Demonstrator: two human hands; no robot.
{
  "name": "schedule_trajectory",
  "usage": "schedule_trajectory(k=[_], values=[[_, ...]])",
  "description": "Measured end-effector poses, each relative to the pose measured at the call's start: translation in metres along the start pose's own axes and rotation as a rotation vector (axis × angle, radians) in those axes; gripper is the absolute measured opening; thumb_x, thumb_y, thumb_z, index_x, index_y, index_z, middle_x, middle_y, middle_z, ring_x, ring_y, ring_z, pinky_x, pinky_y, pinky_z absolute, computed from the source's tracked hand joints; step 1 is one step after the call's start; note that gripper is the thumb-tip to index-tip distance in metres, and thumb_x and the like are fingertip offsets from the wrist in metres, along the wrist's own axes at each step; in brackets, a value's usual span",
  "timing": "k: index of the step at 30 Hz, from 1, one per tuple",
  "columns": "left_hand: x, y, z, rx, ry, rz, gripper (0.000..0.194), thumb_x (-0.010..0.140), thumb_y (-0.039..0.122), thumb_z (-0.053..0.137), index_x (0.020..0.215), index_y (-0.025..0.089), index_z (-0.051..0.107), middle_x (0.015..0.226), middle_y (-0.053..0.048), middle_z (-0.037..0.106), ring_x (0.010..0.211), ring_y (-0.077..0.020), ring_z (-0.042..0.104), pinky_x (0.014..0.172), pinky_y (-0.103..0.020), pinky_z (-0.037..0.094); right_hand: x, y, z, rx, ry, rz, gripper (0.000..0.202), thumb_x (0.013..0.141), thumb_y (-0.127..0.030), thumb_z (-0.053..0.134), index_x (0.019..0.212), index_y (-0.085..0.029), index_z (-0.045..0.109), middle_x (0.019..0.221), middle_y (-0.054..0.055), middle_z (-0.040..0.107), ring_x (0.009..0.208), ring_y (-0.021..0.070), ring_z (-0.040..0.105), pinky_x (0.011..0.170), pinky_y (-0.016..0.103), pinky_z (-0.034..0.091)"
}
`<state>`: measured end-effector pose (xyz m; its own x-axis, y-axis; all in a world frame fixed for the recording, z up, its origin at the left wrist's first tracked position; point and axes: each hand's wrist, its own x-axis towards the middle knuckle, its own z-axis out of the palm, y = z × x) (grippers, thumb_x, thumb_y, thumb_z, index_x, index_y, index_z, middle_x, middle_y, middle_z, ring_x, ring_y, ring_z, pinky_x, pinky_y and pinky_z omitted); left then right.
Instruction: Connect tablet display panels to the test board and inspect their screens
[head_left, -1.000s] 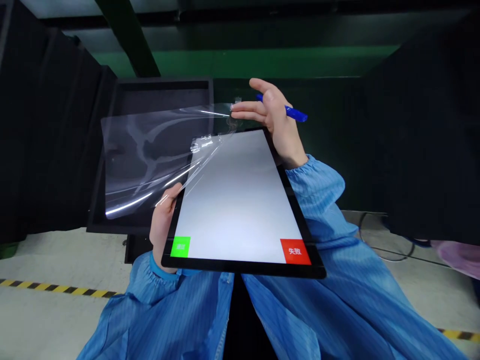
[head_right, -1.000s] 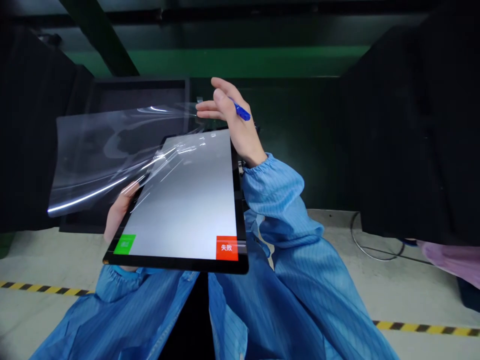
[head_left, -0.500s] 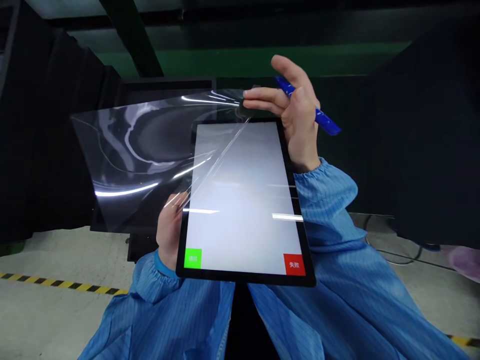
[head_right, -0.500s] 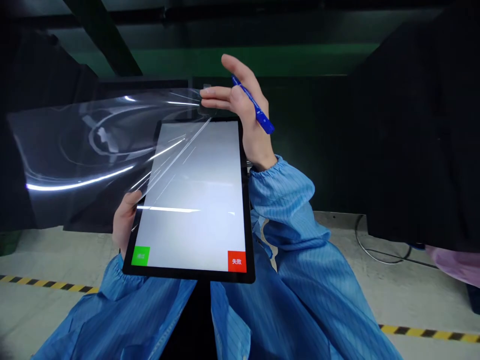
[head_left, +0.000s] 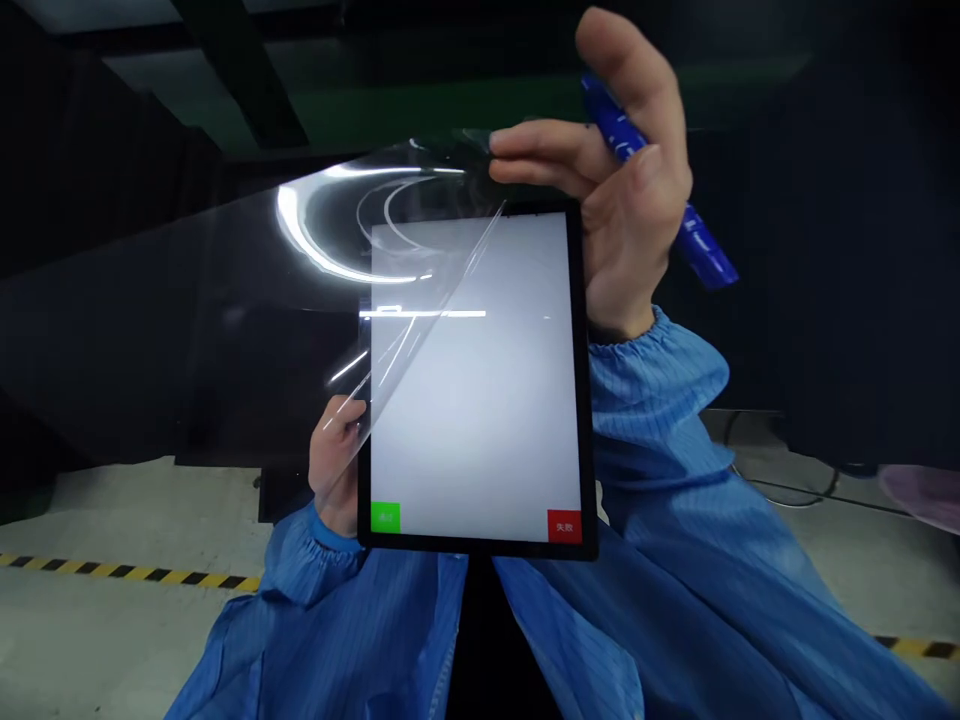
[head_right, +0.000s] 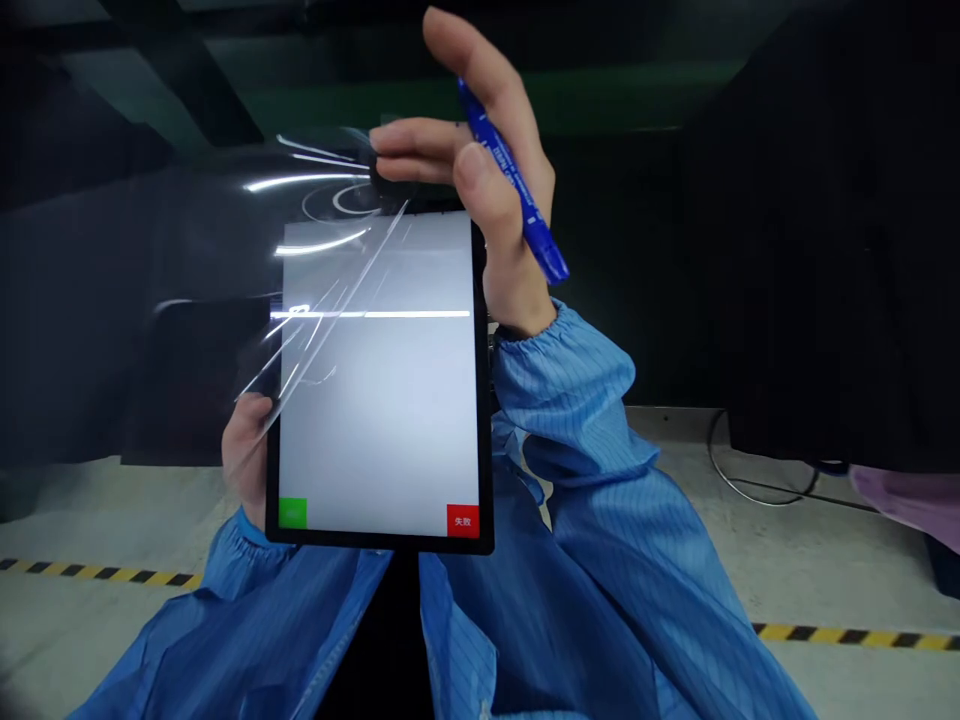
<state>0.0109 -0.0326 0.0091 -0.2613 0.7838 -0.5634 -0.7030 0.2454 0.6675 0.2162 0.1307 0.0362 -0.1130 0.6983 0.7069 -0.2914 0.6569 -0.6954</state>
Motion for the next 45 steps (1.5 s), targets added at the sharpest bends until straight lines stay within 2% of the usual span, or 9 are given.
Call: schedule_trajectory(k=[3,5,7,10,20,27,32,40,45], values=[[0.001,0.000,0.001,-0.024,-0.100,-0.133,0.006,0.072,0.026,0.065,0.073,0.022,0.068,0.065,-0.001,0.072,0.084,-0.0289,0.077,0.072,-0.036,0.064,-0.001,0.000,0.000,0.045,0.001,-0.033,0.048,0.097,-0.046,0.055,0.135,-0.016,0.054,0.143,0.001,0.055,0.116,0.0255,0.068,0.103,0.048,0.059],[0.001,0.001,0.004,-0.052,-0.194,-0.169,0.016,0.072,0.027,0.063,0.084,0.021,0.072,0.084,-0.004,0.078,0.107,-0.0347,0.074,0.090,-0.044,0.062,-0.003,-0.002,0.000,0.052,0.015,-0.005,0.045,0.097,-0.046,0.056,0.133,-0.020,0.057,0.142,-0.001,0.055,0.118,0.0263,0.067,0.104,0.048,0.059],[-0.001,0.001,0.009,-0.079,-0.257,-0.184,0.030,0.076,0.029,0.060,0.102,0.021,0.073,0.101,-0.005,0.080,0.120,-0.0364,0.068,0.099,-0.048,0.058,-0.004,-0.004,0.000,0.050,0.013,0.012,0.044,0.096,-0.049,0.058,0.132,-0.023,0.059,0.142,-0.003,0.055,0.120,0.0275,0.066,0.106,0.049,0.058],[-0.005,0.002,0.015,-0.104,-0.258,-0.224,0.040,0.085,0.033,0.052,0.119,0.021,0.070,0.116,-0.005,0.078,0.129,-0.0359,0.063,0.106,-0.050,0.054,-0.006,-0.006,0.000,0.043,0.025,0.013,0.046,0.093,-0.053,0.064,0.131,-0.028,0.062,0.142,-0.006,0.056,0.122,0.0293,0.065,0.107,0.049,0.057],[-0.006,0.002,0.019,-0.131,-0.194,-0.310,0.050,0.099,0.042,0.035,0.128,0.020,0.068,0.120,-0.005,0.077,0.133,-0.0352,0.060,0.110,-0.050,0.050,-0.010,-0.014,0.004,-0.023,0.049,-0.005,0.038,0.095,-0.040,0.056,0.132,-0.033,0.064,0.144,-0.009,0.054,0.130,0.0293,0.061,0.116,0.052,0.050],[-0.005,0.000,0.022,-0.111,-0.189,-0.297,0.044,0.096,0.039,0.041,0.121,0.019,0.072,0.115,-0.006,0.079,0.131,-0.0353,0.061,0.112,-0.050,0.048,-0.010,-0.019,0.004,-0.015,0.052,0.020,0.041,0.095,-0.038,0.057,0.135,-0.032,0.061,0.147,-0.009,0.051,0.136,0.0296,0.056,0.121,0.053,0.044],[-0.003,-0.002,0.019,-0.096,-0.178,-0.278,0.041,0.095,0.035,0.041,0.112,0.020,0.074,0.115,-0.006,0.079,0.132,-0.0345,0.061,0.113,-0.050,0.047,-0.008,-0.021,0.004,-0.018,0.050,0.004,0.043,0.093,-0.044,0.064,0.134,-0.034,0.061,0.148,-0.010,0.050,0.138,0.0307,0.054,0.121,0.052,0.045],[-0.004,0.001,0.020,-0.079,-0.278,-0.304,0.052,0.098,0.041,0.031,0.129,0.022,0.068,0.122,-0.007,0.076,0.134,-0.0344,0.059,0.113,-0.051,0.047,-0.007,-0.028,0.006,-0.030,0.075,0.019,0.043,0.092,-0.043,0.064,0.133,-0.034,0.058,0.147,-0.012,0.049,0.138,0.0277,0.054,0.122,0.049,0.044],[-0.003,0.000,0.015,-0.080,-0.314,-0.317,0.051,0.096,0.047,0.035,0.118,0.022,0.074,0.119,-0.008,0.077,0.138,-0.0356,0.055,0.114,-0.052,0.046,-0.004,-0.033,0.007,-0.102,0.069,0.006,0.047,0.093,-0.043,0.065,0.135,-0.026,0.055,0.150,-0.005,0.048,0.137,0.0287,0.056,0.119,0.049,0.047]])
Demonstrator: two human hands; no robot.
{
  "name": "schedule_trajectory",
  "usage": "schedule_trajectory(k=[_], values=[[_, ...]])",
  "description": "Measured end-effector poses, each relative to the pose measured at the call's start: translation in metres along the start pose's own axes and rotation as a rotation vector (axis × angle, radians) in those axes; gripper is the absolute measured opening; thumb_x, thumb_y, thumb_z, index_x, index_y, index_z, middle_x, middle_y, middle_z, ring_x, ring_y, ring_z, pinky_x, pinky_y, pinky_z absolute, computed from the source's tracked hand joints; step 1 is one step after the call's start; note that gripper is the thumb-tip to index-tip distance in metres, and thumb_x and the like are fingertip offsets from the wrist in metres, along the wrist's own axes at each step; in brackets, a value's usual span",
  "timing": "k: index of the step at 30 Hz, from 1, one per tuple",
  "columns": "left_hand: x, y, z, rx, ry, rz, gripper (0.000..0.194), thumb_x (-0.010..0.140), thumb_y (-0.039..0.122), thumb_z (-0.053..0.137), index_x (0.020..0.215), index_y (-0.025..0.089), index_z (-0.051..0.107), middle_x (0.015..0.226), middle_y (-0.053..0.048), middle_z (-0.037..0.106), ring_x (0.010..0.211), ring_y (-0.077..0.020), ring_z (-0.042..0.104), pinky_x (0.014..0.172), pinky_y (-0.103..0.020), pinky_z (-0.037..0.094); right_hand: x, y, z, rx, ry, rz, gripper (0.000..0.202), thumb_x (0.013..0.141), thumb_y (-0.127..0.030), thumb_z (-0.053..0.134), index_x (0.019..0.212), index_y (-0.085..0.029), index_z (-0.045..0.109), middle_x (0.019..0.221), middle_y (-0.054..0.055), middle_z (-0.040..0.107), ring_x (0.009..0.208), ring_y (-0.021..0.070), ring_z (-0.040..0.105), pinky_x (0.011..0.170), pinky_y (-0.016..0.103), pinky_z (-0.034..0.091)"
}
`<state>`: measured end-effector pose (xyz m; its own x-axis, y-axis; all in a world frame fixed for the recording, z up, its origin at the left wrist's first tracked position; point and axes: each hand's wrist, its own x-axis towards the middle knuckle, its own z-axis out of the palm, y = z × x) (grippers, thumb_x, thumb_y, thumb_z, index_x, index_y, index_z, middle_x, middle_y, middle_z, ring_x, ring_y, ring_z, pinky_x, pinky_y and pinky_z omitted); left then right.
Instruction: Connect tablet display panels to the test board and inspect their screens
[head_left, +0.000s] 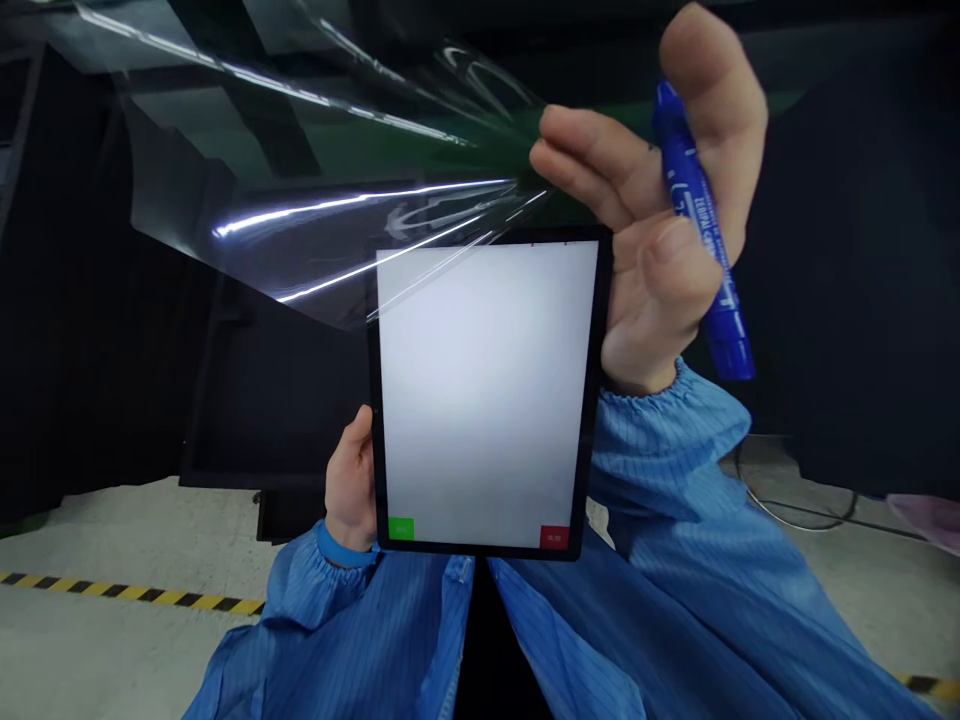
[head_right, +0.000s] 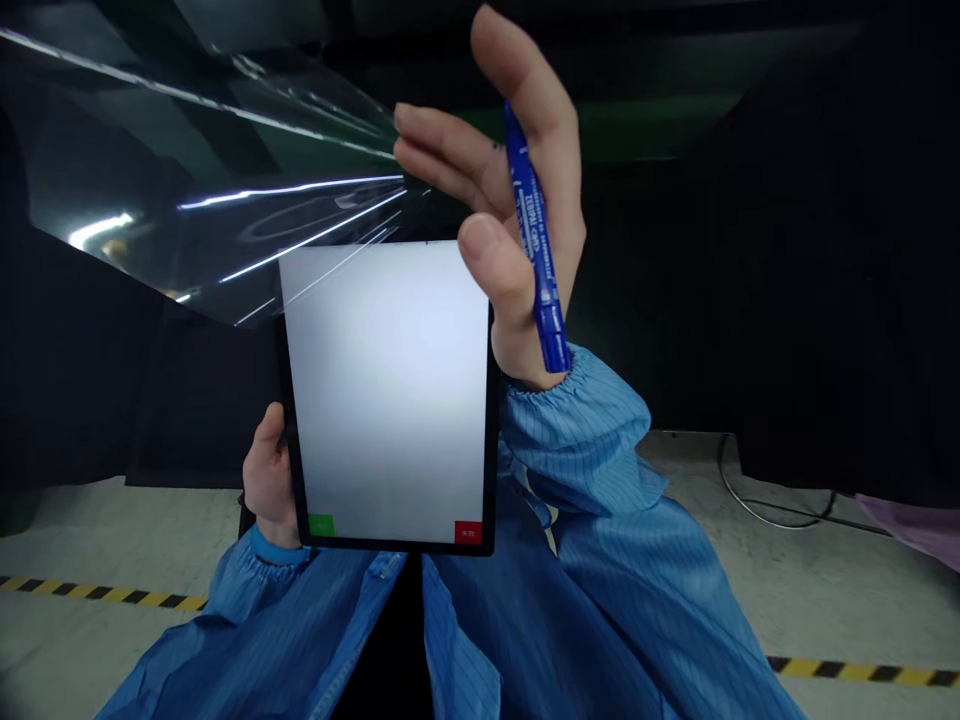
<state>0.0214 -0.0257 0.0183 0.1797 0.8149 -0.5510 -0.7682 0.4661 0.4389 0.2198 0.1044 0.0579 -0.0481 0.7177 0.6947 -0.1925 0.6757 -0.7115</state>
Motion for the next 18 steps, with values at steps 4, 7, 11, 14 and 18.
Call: schedule_trajectory(k=[4,7,11,14,18], values=[[0.001,-0.004,-0.018,0.008,-0.017,-0.018,0.045,0.091,0.055,0.047,0.100,0.024,0.079,0.105,-0.009,0.080,0.138,-0.0378,0.055,0.114,-0.054,0.045,0.002,-0.006,0.002,-0.034,0.004,-0.008,0.047,0.093,-0.042,0.062,0.132,-0.018,0.051,0.150,0.004,0.047,0.135,0.0297,0.058,0.118,0.050,0.047],[0.002,-0.006,-0.028,0.003,-0.015,0.005,0.040,0.089,0.054,0.052,0.094,0.026,0.080,0.096,-0.008,0.081,0.135,-0.0385,0.057,0.113,-0.055,0.046,0.001,-0.011,0.002,-0.133,-0.016,-0.001,0.048,0.096,-0.044,0.053,0.136,-0.018,0.046,0.155,0.005,0.041,0.139,0.0293,0.054,0.118,0.047,0.046],[0.002,-0.005,-0.031,0.010,-0.035,0.023,0.034,0.087,0.050,0.055,0.091,0.028,0.081,0.085,-0.006,0.081,0.132,-0.0382,0.060,0.112,-0.055,0.047,-0.004,-0.015,0.001,-0.314,-0.066,-0.001,0.049,0.101,-0.046,0.036,0.144,-0.023,0.035,0.161,0.002,0.031,0.144,0.0281,0.048,0.119,0.045,0.045],[0.002,-0.004,-0.028,0.019,-0.049,0.019,0.033,0.085,0.047,0.056,0.090,0.028,0.081,0.082,-0.007,0.080,0.131,-0.0385,0.061,0.112,-0.056,0.047,-0.008,-0.015,0.001,-0.384,-0.091,-0.033,0.055,0.100,-0.052,0.029,0.149,-0.027,0.028,0.164,0.000,0.026,0.147,0.0292,0.044,0.119,0.048,0.044],[0.001,-0.005,-0.021,0.027,-0.057,0.015,0.029,0.080,0.046,0.060,0.081,0.024,0.080,0.090,-0.008,0.081,0.134,-0.0407,0.057,0.113,-0.057,0.045,-0.011,-0.012,0.003,-0.202,-0.025,-0.051,0.053,0.098,-0.045,0.041,0.148,-0.028,0.039,0.160,-0.002,0.031,0.144,0.0292,0.047,0.121,0.048,0.042]])
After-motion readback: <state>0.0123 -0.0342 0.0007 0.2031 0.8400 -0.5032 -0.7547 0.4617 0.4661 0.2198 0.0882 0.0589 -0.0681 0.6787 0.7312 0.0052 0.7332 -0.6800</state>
